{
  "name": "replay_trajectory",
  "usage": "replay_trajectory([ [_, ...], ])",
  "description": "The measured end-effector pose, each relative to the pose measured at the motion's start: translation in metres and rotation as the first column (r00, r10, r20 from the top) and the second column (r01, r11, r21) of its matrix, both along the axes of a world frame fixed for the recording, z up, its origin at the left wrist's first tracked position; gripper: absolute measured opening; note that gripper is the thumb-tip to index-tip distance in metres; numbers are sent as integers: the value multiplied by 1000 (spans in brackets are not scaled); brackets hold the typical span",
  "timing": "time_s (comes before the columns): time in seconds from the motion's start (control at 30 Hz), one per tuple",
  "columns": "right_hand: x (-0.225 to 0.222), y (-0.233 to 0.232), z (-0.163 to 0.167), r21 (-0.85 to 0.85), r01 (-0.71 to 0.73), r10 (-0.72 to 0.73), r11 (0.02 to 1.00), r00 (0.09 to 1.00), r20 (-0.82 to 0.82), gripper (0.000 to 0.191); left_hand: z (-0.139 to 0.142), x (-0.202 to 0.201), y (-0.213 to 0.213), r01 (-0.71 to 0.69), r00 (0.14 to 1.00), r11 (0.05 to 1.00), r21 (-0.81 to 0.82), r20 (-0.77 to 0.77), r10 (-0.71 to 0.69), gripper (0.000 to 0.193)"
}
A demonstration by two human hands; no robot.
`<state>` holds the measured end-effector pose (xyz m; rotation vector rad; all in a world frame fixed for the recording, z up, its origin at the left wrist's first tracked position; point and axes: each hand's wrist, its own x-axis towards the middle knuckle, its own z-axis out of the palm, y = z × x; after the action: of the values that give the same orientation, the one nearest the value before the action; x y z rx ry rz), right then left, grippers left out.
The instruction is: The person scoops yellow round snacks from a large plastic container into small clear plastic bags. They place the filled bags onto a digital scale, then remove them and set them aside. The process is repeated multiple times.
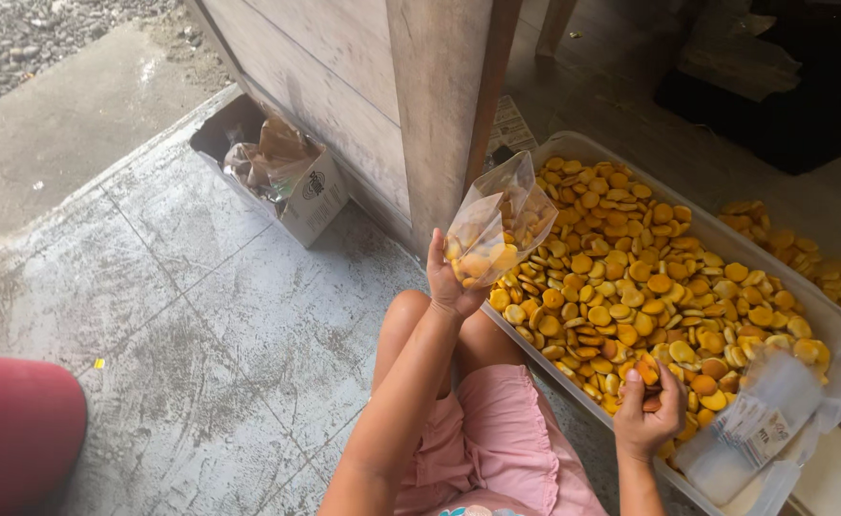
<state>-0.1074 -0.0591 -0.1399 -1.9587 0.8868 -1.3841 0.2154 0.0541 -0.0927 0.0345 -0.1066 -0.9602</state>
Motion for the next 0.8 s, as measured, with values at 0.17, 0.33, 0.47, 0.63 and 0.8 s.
replay_trajectory([
  [0.17, -1, 0, 1, 45, -10, 9, 999, 1000, 18, 31, -8, 0, -5, 51, 998, 999, -17, -37, -52, 73],
  [0.33, -1, -1, 2, 59, -28, 26, 998, 999, 32, 31, -8, -3, -9, 86, 995, 996, -18, -45, -87, 73],
  [0.47, -2, 0, 2, 97, -23, 20, 995, 999, 41, 31, -5, -5, -10, 40, 999, 998, 49, -24, -39, 72],
  [0.63, -1, 2, 4, 105, -61, 54, 993, 996, 68, 31, 0, -7, -9, 66, 998, 997, 35, -15, -65, 73],
  [0.8, 1, 3, 5, 123, -51, 43, 991, 997, 67, 30, 1, -6, -10, 59, 998, 998, 24, -8, -59, 72],
])
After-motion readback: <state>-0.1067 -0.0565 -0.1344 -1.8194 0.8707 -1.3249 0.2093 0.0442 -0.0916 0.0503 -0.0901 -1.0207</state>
